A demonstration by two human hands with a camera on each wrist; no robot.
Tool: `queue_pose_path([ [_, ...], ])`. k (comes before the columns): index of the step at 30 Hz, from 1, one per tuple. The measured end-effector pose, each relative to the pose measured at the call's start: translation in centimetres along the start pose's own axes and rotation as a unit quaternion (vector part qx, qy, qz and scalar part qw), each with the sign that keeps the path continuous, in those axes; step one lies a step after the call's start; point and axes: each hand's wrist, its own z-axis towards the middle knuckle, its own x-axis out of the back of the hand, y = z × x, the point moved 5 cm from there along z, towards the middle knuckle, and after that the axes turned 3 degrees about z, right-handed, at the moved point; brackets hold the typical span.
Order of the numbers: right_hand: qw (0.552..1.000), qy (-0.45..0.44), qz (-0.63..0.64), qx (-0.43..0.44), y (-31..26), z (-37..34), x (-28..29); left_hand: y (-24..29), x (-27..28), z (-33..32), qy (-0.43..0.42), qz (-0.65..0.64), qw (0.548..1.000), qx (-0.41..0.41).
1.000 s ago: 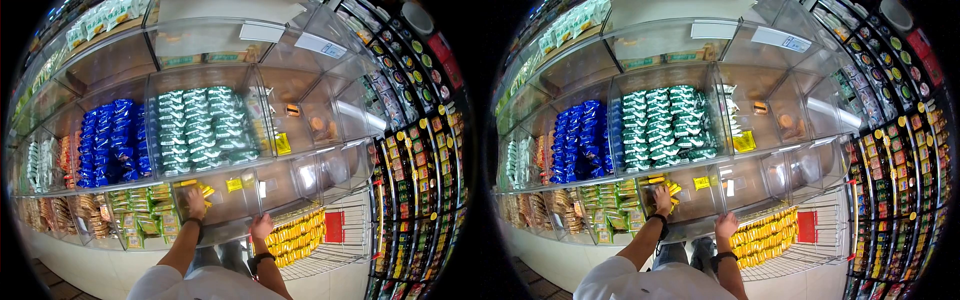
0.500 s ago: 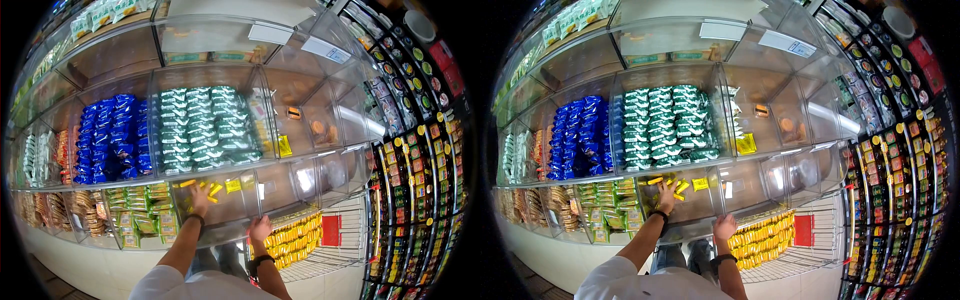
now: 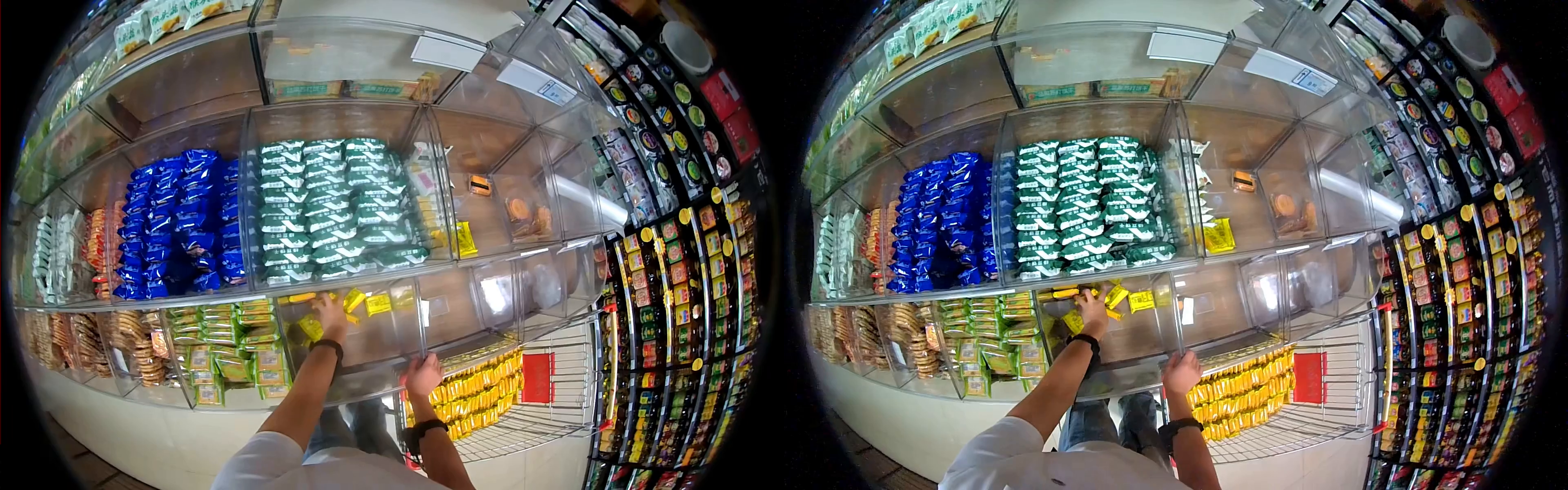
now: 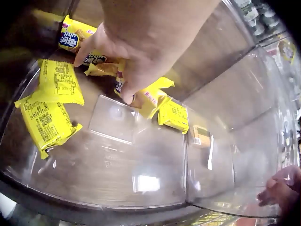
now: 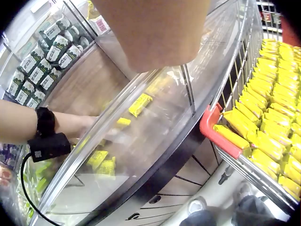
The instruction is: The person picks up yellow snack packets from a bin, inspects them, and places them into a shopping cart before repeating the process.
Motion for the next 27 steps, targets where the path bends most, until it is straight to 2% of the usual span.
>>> queue_pose_path([
  [2,1.000,0.001,-0.004,0.002,-0.1,0.0,0.1,-0.1,-2.3,1.2,0.029,0.010,1.000,0.001],
  [5,1.000,-0.002,-0.001,0.005,-0.2,0.0,0.2,-0.3,-3.1,1.7,0.009,0.000,1.000,0.014],
  [8,1.000,-0.018,0.001,-0.006,-0.2,0.0,0.2,-0.8,-3.3,1.6,0.027,-0.022,0.999,-0.008],
  [10,1.000,-0.022,0.000,-0.012,-0.1,-0.1,0.1,-1.1,-2.4,1.1,-0.005,-0.068,0.998,0.005],
  [11,1.000,-0.024,0.000,-0.015,-0.1,0.0,0.1,-1.2,-1.6,0.6,-0.020,-0.091,0.996,0.011],
  [14,0.999,-0.034,0.000,-0.008,0.1,-0.2,0.2,-0.8,1.1,-1.0,-0.031,-0.127,0.990,-0.049],
  [15,0.998,-0.065,-0.008,-0.026,0.5,-0.2,-0.1,-0.4,2.3,-1.9,0.005,-0.107,0.989,-0.098],
  [18,0.993,-0.112,0.001,-0.031,0.9,-0.1,-0.3,1.1,6.0,-4.2,0.006,-0.134,0.984,-0.120],
  [22,0.996,-0.087,0.035,-0.008,1.8,0.4,0.0,2.4,14.3,-10.5,0.057,-0.263,0.941,-0.203],
  [23,0.990,-0.087,0.110,0.014,1.0,0.8,1.0,2.6,15.8,-11.8,0.074,-0.280,0.931,-0.222],
  [25,0.961,-0.083,0.257,0.060,-2.0,1.9,5.3,2.7,17.2,-13.5,0.098,-0.331,0.903,-0.257],
  [26,0.910,-0.163,0.381,0.026,-3.6,2.0,7.3,2.6,17.7,-14.7,0.107,-0.357,0.887,-0.272],
  [27,0.835,-0.239,0.495,-0.011,-5.9,1.7,9.9,2.7,18.9,-15.9,0.086,-0.379,0.878,-0.279],
])
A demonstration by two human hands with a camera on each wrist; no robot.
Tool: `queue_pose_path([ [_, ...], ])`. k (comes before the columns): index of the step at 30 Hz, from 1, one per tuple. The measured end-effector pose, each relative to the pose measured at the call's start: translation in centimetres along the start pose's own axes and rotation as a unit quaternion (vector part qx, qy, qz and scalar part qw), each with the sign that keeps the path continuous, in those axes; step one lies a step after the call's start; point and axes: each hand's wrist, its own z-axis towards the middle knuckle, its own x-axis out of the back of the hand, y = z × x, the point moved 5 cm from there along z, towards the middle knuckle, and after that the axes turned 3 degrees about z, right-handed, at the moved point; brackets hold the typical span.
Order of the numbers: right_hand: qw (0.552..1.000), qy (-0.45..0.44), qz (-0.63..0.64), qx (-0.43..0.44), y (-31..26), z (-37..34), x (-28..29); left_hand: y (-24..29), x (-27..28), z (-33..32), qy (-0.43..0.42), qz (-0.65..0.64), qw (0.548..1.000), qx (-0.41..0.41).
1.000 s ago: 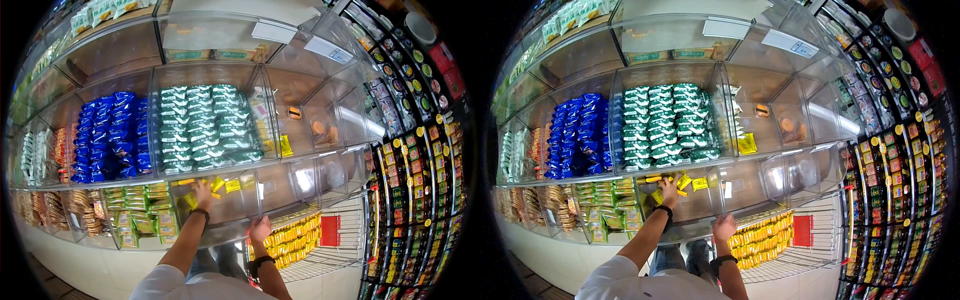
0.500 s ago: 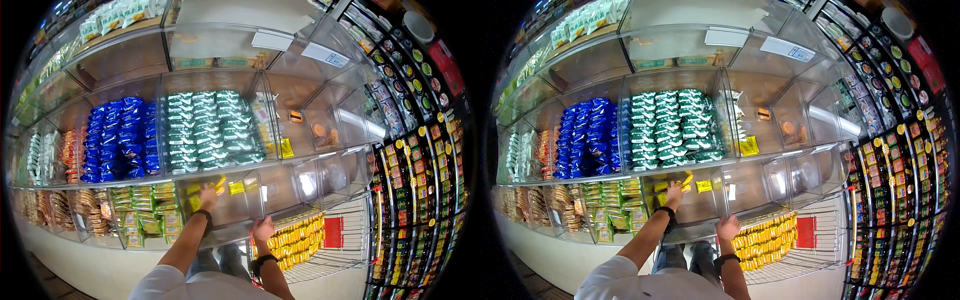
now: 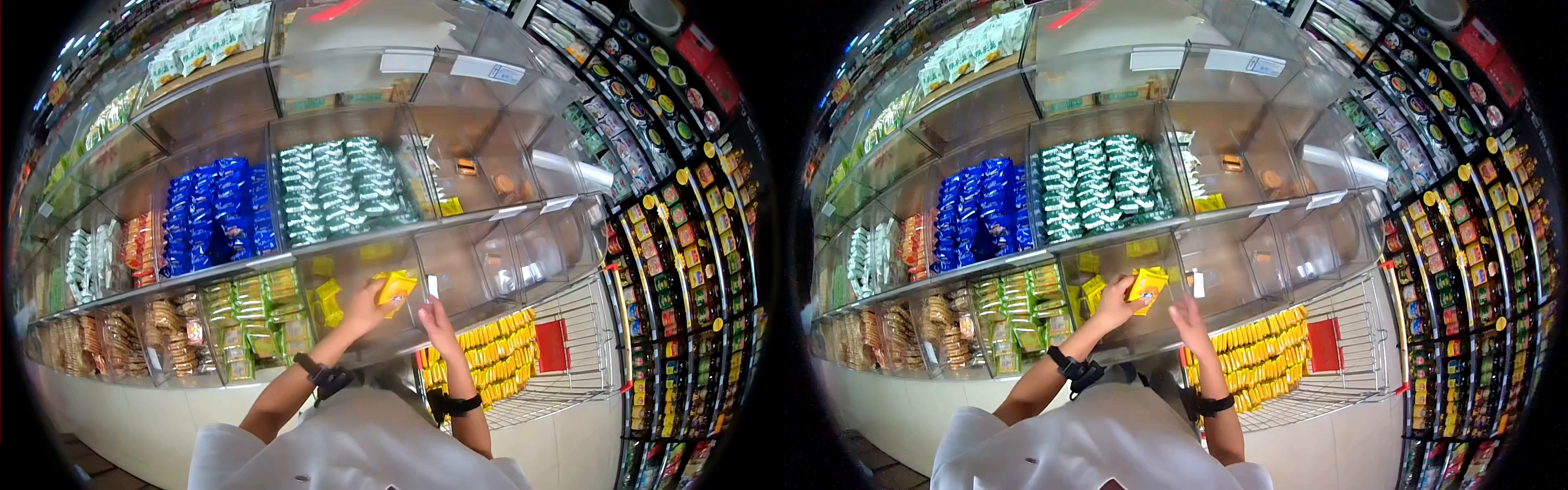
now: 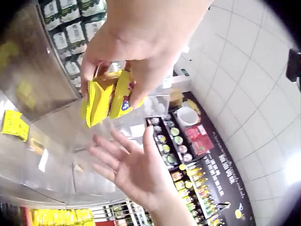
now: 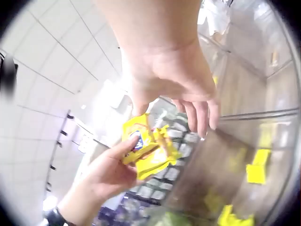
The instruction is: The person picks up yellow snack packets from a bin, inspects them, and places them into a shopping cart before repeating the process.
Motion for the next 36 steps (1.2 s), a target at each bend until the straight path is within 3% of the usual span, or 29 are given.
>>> queue_pose_path([
  [1,0.987,-0.063,0.141,-0.041,-2.6,-0.7,-1.1,1.7,0.8,-0.7,-0.026,-0.030,0.999,0.006],
  [3,0.984,-0.117,0.137,-0.012,-6.5,-1.4,-2.2,5.0,2.5,-2.0,-0.077,-0.088,0.993,0.017],
  [7,0.976,-0.146,0.158,-0.013,-8.5,-2.8,-3.9,6.9,4.1,-4.1,0.001,-0.103,0.994,-0.028],
  [10,0.975,-0.162,0.148,-0.019,-9.2,-3.7,-4.8,7.3,5.1,-5.1,-0.012,-0.040,0.998,-0.037],
  [16,0.983,-0.104,0.139,0.058,-9.7,-4.6,-5.2,7.7,5.6,-5.4,-0.080,-0.005,0.995,-0.062],
  [20,0.986,-0.070,0.149,0.029,-9.9,-3.8,-4.5,8.3,5.3,-5.8,-0.122,-0.003,0.991,-0.060],
  [23,0.984,-0.036,0.173,0.025,-9.9,-3.6,-3.7,8.0,4.8,-6.0,-0.096,-0.077,0.988,-0.096],
  [24,0.979,-0.036,0.202,0.008,-9.3,-3.4,-3.4,8.1,4.7,-5.9,-0.110,-0.106,0.987,-0.046],
  [28,0.960,-0.001,0.279,0.009,-8.4,-3.5,-2.8,7.2,4.2,-5.6,-0.101,-0.194,0.976,-0.026],
  [31,0.938,0.035,0.344,0.013,-8.9,-3.5,-2.2,6.8,4.2,-5.6,-0.033,-0.296,0.954,-0.025],
  [33,0.933,0.070,0.352,0.005,-9.2,-3.7,-1.7,6.0,4.2,-5.5,0.002,-0.296,0.955,-0.021],
  [36,0.946,0.020,0.322,-0.001,-8.8,-3.8,-1.5,6.1,4.6,-5.5,0.015,-0.332,0.943,0.004],
])
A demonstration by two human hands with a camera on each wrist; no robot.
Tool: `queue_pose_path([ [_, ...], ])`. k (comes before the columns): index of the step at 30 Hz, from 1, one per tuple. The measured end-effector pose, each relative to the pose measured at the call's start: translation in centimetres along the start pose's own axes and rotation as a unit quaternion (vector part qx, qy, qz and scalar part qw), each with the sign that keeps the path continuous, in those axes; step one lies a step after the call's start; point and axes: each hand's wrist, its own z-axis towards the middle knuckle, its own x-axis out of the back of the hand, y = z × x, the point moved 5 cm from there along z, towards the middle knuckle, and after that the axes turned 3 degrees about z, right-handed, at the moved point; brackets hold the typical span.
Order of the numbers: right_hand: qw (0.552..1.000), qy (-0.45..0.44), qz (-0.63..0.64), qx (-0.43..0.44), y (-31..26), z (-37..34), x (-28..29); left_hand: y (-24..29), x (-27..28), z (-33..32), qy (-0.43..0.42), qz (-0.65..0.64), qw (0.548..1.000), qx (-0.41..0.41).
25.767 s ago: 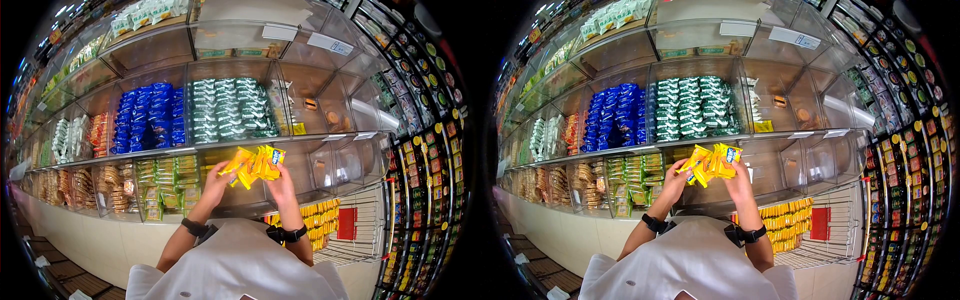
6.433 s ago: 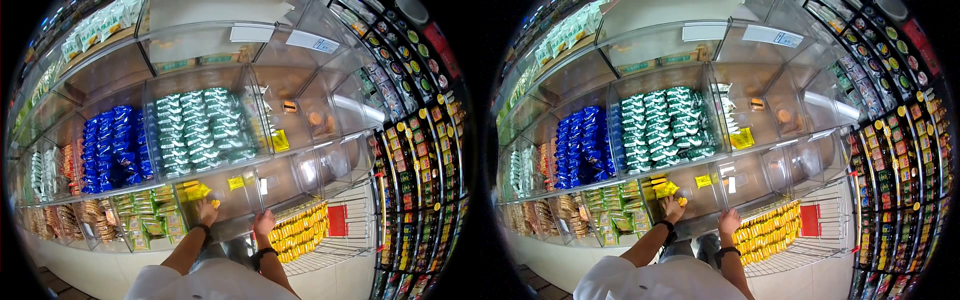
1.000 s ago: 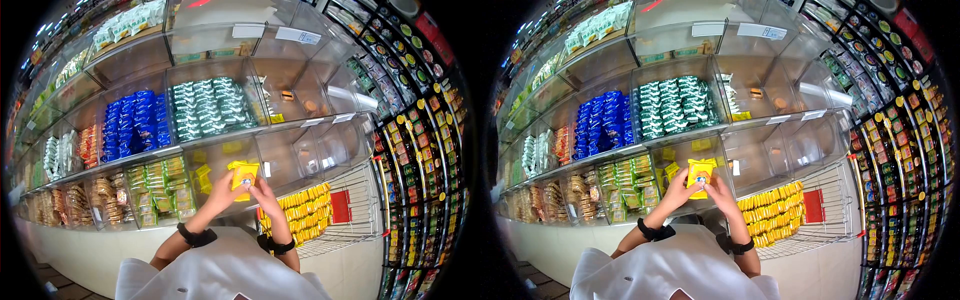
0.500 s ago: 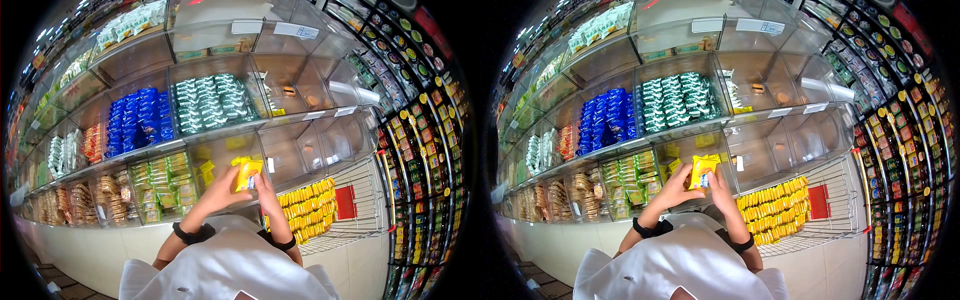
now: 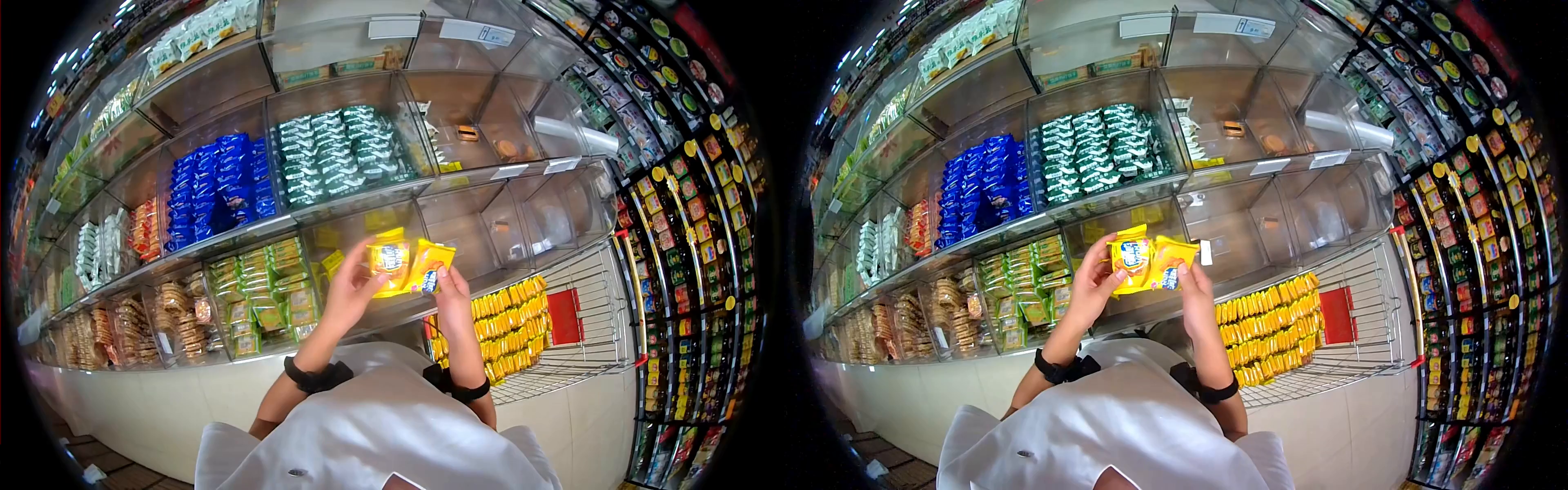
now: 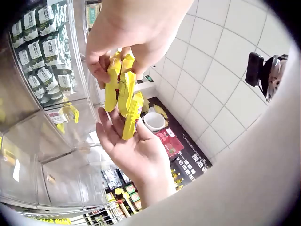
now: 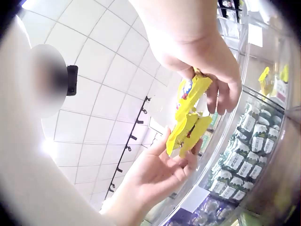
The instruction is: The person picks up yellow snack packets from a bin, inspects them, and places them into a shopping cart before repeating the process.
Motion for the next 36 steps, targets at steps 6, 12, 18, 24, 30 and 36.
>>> queue_pose_path([
  [6,0.993,-0.053,-0.108,-0.013,0.4,-0.5,-1.5,1.4,-0.7,-0.4,0.060,0.059,0.996,-0.031],
  [12,0.998,-0.026,-0.039,-0.035,1.1,0.1,-0.5,-0.4,-0.3,-0.2,0.029,0.033,0.999,-0.005],
  [18,0.996,-0.035,-0.083,-0.027,0.9,0.1,-0.5,-0.7,-0.7,0.2,0.043,0.082,0.996,-0.015],
  [24,0.998,-0.016,-0.067,-0.006,0.3,0.2,0.0,-0.4,-0.5,0.6,0.054,0.143,0.987,-0.046],
  [30,0.998,0.011,-0.063,-0.001,0.7,0.3,0.5,-2.2,-1.3,0.7,-0.027,-0.071,0.997,0.029],
  [36,0.992,-0.048,-0.115,0.016,-1.0,-0.1,0.2,-0.6,-0.7,0.7,-0.088,-0.067,0.993,0.045],
])
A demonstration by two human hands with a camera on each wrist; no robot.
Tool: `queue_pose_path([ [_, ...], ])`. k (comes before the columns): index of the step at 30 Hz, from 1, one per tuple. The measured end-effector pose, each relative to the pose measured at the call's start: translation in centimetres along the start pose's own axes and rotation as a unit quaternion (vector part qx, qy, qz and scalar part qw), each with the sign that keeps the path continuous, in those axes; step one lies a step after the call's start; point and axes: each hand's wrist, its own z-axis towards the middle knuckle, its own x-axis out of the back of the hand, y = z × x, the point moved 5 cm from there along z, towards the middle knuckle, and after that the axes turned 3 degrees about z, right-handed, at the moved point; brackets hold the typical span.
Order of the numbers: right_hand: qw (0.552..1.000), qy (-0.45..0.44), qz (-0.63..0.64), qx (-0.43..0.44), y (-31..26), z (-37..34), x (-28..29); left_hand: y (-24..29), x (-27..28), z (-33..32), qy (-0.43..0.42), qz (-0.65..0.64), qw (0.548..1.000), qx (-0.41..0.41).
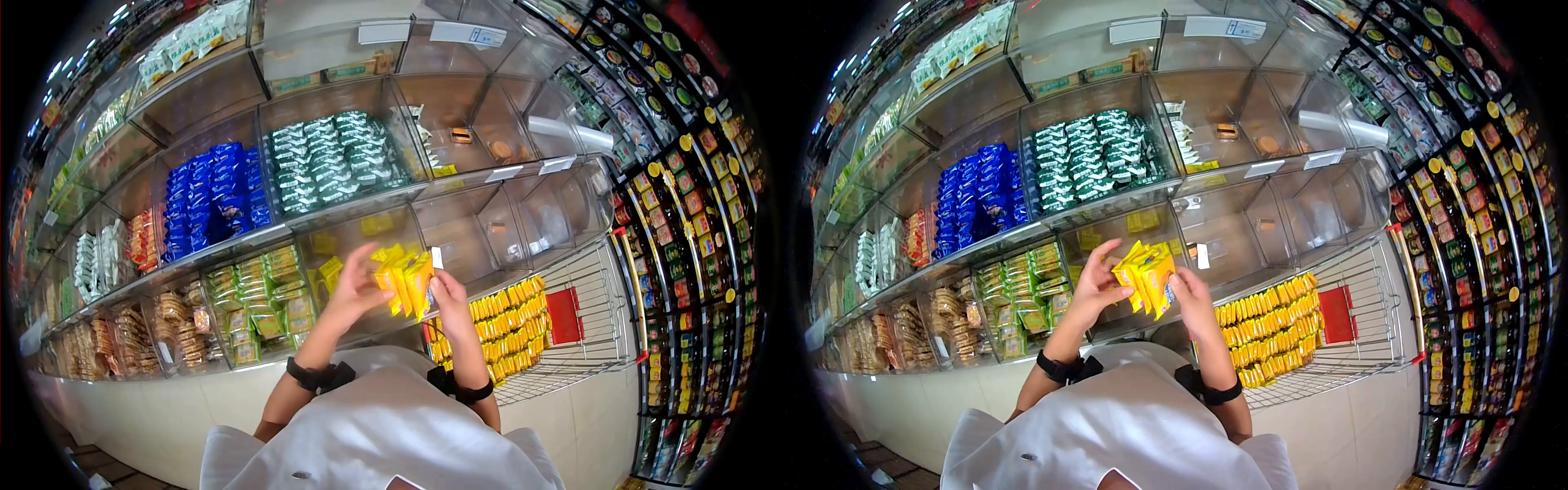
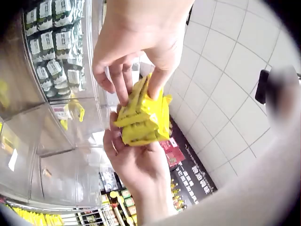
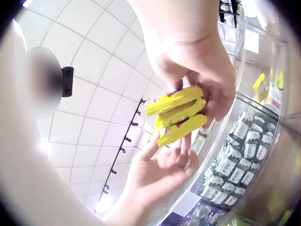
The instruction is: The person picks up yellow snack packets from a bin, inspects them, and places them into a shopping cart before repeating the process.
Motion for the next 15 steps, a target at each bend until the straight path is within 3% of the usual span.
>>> queue_pose_path([
  [4,0.999,-0.040,-0.024,0.002,-0.6,-0.3,-0.5,-0.3,-0.1,0.0,-0.064,-0.026,0.997,0.025],
  [6,0.999,-0.016,-0.020,0.021,-0.3,0.0,-0.1,-1.0,-0.1,0.0,-0.069,-0.008,0.997,0.034],
  [10,0.997,0.070,0.019,0.032,0.1,0.4,0.7,0.7,-0.6,0.2,0.009,0.013,0.999,-0.046],
  [12,0.991,0.094,0.093,-0.001,1.2,0.7,1.3,1.0,-0.7,0.2,0.056,0.000,0.997,-0.054],
  [15,0.979,0.104,0.168,-0.054,1.8,0.5,0.9,0.4,-0.3,0.5,0.086,0.104,0.982,-0.132],
])
